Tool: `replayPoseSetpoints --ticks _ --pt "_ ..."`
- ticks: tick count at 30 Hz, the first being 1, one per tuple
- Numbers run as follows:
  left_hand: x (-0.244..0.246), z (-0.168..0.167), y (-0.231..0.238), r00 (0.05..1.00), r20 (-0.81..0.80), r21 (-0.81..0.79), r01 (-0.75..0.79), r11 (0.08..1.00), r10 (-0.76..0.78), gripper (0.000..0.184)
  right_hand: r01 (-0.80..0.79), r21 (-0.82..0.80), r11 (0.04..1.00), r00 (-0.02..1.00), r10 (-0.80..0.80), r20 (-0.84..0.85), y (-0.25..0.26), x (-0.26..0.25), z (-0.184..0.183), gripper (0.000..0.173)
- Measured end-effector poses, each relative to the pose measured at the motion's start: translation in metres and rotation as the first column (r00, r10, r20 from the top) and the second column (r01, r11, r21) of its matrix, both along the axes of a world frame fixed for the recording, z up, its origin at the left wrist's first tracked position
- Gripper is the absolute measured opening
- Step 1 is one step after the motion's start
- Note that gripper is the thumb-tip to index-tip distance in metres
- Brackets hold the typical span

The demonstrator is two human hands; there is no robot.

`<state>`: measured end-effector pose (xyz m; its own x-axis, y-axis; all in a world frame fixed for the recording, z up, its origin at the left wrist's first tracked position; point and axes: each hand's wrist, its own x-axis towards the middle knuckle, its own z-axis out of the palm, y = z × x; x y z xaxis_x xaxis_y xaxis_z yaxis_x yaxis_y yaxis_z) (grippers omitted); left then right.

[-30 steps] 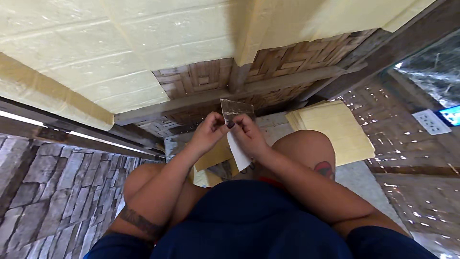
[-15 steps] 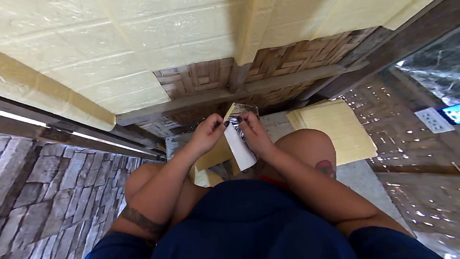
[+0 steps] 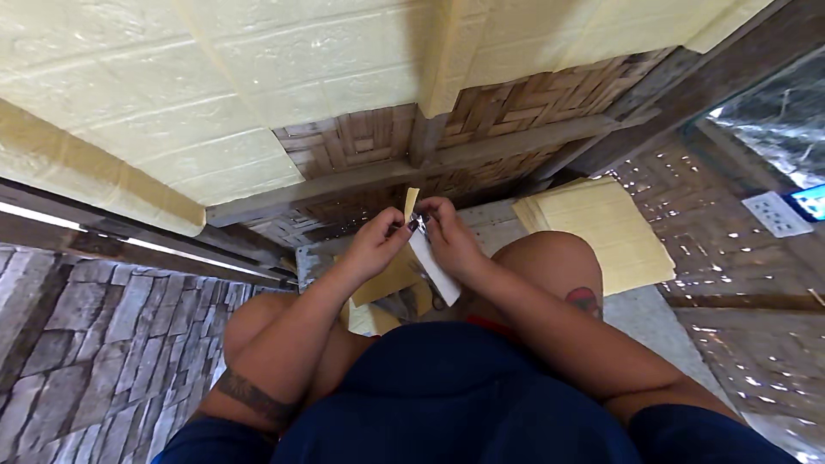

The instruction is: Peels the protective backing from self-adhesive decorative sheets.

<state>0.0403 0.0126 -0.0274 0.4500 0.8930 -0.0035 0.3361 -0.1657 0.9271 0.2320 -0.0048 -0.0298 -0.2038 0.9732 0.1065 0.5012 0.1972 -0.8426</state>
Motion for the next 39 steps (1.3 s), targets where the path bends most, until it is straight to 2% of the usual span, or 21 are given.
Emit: replayPoseSetpoints --ticks 4,7,9,11,20,25,28,29,31,34,36,39 --pt "-0.001 -0.002 0.000 0.997 0.081 -0.057 -0.009 0.998 0.014 0.023 -0.019 0.061 0.998 0.986 0.029 -0.165 0.005 0.002 -0.006 0.030" --pt "-0.002 -0.004 0.002 0.989 0.150 -0.105 0.025 0.994 -0.009 0.022 -0.133 0.003 0.991 0.955 0.129 -0.269 0.009 0.008 -0.006 0.025" --pt "-0.002 -0.004 0.002 0.988 0.154 -0.113 0.033 0.993 -0.015 0.022 -0.180 -0.054 0.982 0.935 0.153 -0.321 0.011 0.010 -0.004 0.019" --pt "-0.002 -0.002 0.002 0.988 0.151 -0.110 0.035 0.993 -0.018 0.022 -0.201 -0.046 0.979 0.915 0.171 -0.366 0.012 0.010 -0.002 0.015" --pt "-0.005 0.000 0.002 0.980 0.195 -0.093 0.065 0.994 -0.046 0.026 -0.175 0.017 0.984 0.924 0.171 -0.342 0.017 0.015 -0.001 0.013" --pt "-0.007 -0.002 0.004 0.963 0.269 -0.124 0.068 0.990 -0.033 0.053 -0.162 0.032 0.986 0.954 0.165 -0.251 0.011 0.010 0.001 0.017" --pt "-0.010 -0.001 0.004 0.964 0.260 -0.125 0.094 0.988 -0.059 0.086 -0.163 0.073 0.984 0.963 0.174 -0.206 0.010 0.008 -0.001 0.020" --pt "-0.010 -0.003 0.005 0.961 0.270 -0.122 0.090 0.988 -0.055 0.090 -0.160 0.081 0.984 0.967 0.173 -0.186 0.009 0.008 -0.001 0.020" --pt "-0.009 -0.005 0.006 0.962 0.272 -0.116 0.033 0.993 0.000 0.074 -0.161 0.102 0.982 0.979 0.172 -0.113 0.006 0.008 -0.001 0.020" --pt "-0.006 0.004 0.003 0.988 0.123 -0.063 -0.090 0.994 0.097 0.046 -0.180 0.142 0.973 0.983 0.175 0.052 0.001 0.007 -0.002 0.019" --pt "-0.007 0.008 0.002 0.994 0.010 -0.029 -0.112 0.993 0.113 0.041 -0.191 0.155 0.969 0.978 0.175 0.116 0.000 0.005 -0.003 0.020" --pt "-0.010 0.010 0.002 0.996 -0.014 -0.008 -0.088 0.996 0.088 0.030 -0.171 0.149 0.974 0.978 0.150 0.144 0.000 0.006 -0.005 0.022"
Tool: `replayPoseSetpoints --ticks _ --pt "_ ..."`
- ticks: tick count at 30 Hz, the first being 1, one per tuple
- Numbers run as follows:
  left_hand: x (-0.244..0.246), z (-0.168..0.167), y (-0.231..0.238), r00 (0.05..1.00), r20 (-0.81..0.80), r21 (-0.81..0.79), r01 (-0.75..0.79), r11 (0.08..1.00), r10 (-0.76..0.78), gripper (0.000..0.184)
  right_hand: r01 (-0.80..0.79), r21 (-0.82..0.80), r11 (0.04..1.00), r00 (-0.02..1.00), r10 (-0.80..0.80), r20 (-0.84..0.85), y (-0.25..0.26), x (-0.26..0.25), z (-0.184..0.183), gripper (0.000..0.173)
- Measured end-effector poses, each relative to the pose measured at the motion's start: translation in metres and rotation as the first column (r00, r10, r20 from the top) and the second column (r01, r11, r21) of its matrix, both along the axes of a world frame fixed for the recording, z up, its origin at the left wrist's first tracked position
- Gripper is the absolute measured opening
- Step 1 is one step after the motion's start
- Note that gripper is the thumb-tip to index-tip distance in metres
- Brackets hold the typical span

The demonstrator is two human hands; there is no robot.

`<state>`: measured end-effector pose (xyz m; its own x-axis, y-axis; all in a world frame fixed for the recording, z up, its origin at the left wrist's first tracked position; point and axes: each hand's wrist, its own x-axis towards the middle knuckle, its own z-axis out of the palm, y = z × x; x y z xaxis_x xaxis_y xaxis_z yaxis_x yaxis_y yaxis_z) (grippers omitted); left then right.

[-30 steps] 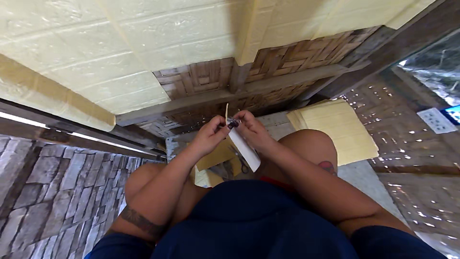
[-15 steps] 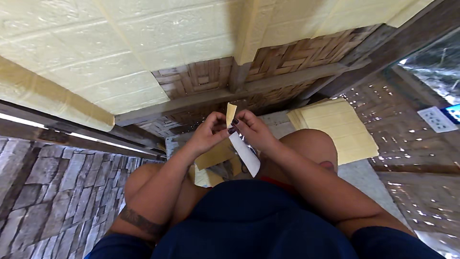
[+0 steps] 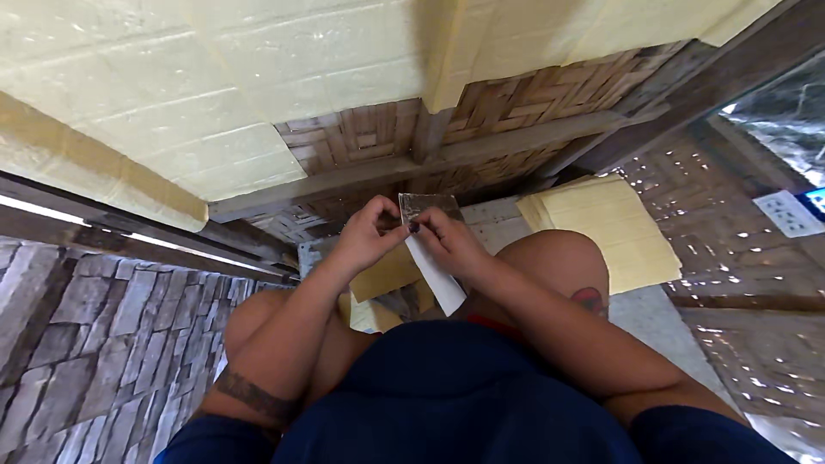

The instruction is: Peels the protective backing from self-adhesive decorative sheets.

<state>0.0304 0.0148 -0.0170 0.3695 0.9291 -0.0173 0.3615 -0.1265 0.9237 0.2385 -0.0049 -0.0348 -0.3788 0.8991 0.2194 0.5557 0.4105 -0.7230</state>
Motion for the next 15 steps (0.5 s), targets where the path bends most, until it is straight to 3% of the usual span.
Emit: replayPoseSetpoints --ticks 5,15 --pt "-0.0048 -0.0028 0.0039 1.000 0.013 0.030 0.001 1.000 -0.002 0.018 0.034 -0.019 0.999 0.999 -0.034 -0.013 0.0028 0.0048 -0.0014 0.023" --pt "-0.0044 -0.0079 0.0040 1.000 0.003 0.082 -0.024 0.996 0.024 0.013 0.180 -0.005 0.984 0.983 -0.180 -0.032 0.0043 0.0055 -0.0040 0.024"
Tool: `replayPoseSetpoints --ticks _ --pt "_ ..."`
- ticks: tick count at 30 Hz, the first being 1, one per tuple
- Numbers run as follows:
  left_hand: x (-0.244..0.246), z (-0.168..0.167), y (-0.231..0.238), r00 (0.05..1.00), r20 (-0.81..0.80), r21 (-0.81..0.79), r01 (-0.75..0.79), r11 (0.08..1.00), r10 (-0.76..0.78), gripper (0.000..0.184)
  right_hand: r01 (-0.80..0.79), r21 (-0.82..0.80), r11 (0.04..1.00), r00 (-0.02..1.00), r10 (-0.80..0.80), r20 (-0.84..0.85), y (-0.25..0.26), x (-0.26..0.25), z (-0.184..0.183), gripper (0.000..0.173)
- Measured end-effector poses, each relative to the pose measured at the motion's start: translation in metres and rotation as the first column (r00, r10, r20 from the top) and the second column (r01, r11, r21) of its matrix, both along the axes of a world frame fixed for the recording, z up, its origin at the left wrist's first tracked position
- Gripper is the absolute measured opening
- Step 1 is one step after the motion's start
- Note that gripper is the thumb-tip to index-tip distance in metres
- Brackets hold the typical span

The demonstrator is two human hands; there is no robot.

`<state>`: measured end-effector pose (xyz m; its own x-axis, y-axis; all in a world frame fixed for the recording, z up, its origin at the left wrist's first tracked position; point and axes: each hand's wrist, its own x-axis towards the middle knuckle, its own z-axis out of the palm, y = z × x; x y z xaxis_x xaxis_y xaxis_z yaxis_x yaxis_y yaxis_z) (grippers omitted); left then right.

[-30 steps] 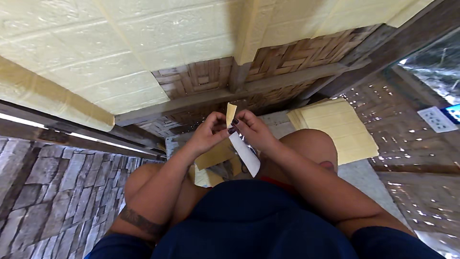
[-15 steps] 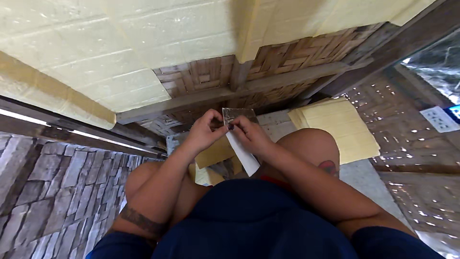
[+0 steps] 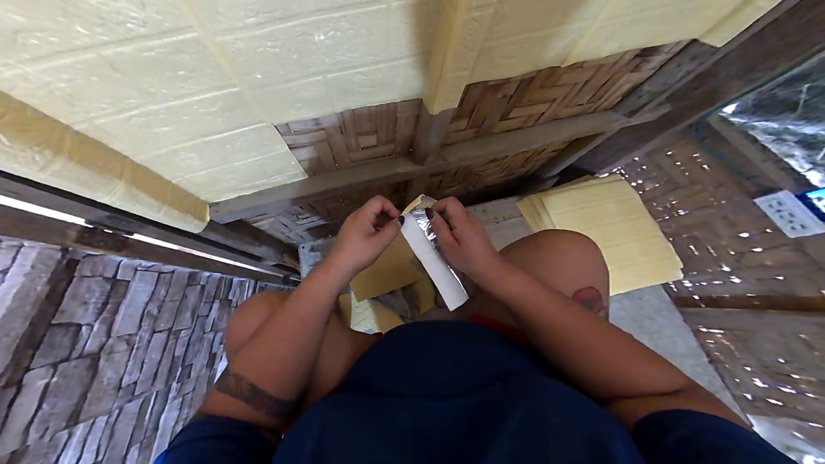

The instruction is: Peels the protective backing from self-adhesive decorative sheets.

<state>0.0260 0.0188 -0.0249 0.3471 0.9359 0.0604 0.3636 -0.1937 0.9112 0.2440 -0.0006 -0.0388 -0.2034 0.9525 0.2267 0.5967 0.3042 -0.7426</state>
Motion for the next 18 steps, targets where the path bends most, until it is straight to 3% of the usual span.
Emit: replayPoseSetpoints --ticks 5,8,13,18 --pt "0.004 -0.001 -0.001 1.000 0.022 0.007 0.011 1.000 -0.011 0.014 -0.022 -0.237 0.971 1.000 0.026 0.012 0.002 -0.006 0.016 0.022" --pt "0.006 -0.002 -0.002 0.999 0.030 0.007 0.021 1.000 -0.021 0.013 -0.018 -0.223 0.975 1.000 0.015 -0.016 0.002 -0.009 0.017 0.023" --pt "0.007 -0.001 -0.003 0.999 0.050 0.039 0.009 0.999 -0.011 0.013 -0.115 -0.134 0.984 0.974 0.086 -0.208 0.005 -0.006 0.004 0.027" --pt "0.007 0.000 -0.005 0.993 0.112 0.056 0.026 0.998 -0.032 0.012 -0.156 -0.150 0.976 0.965 0.118 -0.232 0.010 -0.002 0.004 0.023"
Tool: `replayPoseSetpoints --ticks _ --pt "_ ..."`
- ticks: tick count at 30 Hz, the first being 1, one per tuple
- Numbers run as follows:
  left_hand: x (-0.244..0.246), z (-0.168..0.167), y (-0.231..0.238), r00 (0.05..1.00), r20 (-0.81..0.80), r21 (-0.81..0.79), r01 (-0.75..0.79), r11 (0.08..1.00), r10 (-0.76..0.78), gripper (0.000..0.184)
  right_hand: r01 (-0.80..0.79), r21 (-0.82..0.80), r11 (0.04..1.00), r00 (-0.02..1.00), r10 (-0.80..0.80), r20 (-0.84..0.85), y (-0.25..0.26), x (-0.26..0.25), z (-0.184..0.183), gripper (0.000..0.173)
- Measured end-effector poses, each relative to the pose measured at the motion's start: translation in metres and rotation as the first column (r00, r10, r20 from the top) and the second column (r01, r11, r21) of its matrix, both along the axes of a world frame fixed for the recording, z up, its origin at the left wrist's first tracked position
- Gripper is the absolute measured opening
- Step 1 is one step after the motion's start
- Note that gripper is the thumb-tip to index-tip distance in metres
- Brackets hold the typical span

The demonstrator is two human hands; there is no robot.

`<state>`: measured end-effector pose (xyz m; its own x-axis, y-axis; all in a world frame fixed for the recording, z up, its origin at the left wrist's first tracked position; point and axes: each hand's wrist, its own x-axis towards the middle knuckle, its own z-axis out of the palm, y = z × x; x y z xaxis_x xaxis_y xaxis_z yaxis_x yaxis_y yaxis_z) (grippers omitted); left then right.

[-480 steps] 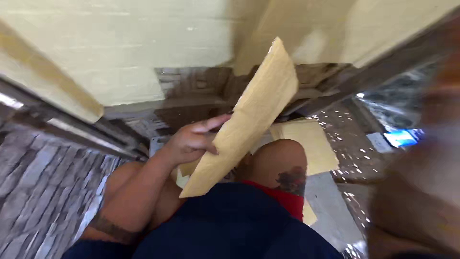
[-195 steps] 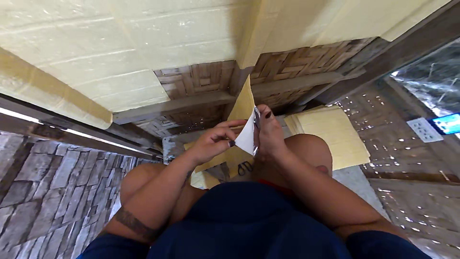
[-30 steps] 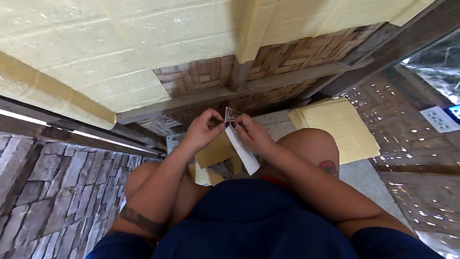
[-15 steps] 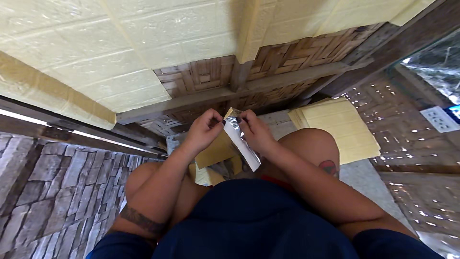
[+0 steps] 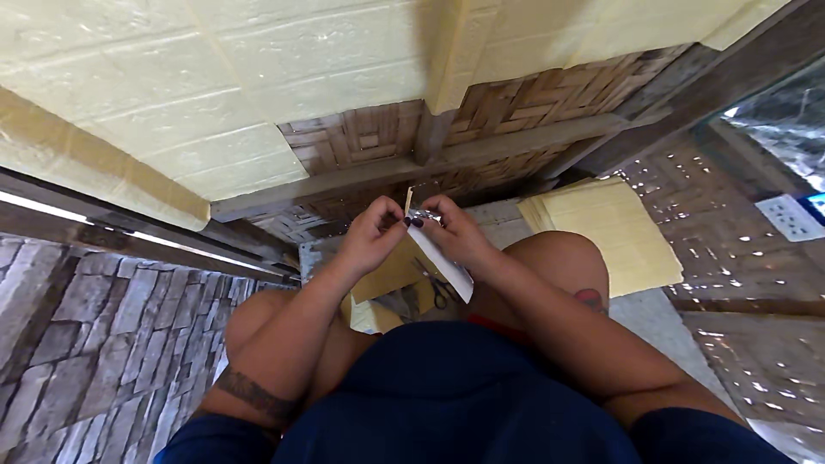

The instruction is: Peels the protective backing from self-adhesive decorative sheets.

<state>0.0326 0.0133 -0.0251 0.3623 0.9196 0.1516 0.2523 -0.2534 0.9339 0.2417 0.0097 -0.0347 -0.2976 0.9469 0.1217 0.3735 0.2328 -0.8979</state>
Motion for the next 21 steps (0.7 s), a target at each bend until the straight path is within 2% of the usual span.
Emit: replayPoseSetpoints --ticks 8,12,18,19,21 --pt "-0.001 0.001 -0.002 0.999 0.008 -0.011 0.038 0.999 -0.038 0.013 -0.042 0.183 0.982 0.999 0.044 -0.006 0.008 -0.002 -0.001 0.020" --pt "-0.004 0.001 0.001 0.991 0.109 -0.042 0.077 0.996 -0.072 0.023 -0.051 0.279 0.959 0.998 0.060 -0.022 0.012 0.000 -0.005 0.017" --pt "-0.008 0.007 -0.001 0.985 0.132 -0.135 0.128 0.983 -0.110 0.056 -0.095 0.254 0.963 0.989 0.121 -0.089 0.014 0.006 -0.003 0.016" --pt "-0.008 0.007 -0.002 0.984 0.130 -0.141 0.136 0.981 -0.118 0.058 -0.094 0.253 0.963 0.989 0.118 -0.084 0.012 0.006 -0.003 0.015" --pt "-0.006 0.007 -0.003 0.989 0.112 -0.128 0.114 0.985 -0.100 0.050 -0.086 0.267 0.960 0.995 0.095 -0.023 0.009 0.003 -0.002 0.015"
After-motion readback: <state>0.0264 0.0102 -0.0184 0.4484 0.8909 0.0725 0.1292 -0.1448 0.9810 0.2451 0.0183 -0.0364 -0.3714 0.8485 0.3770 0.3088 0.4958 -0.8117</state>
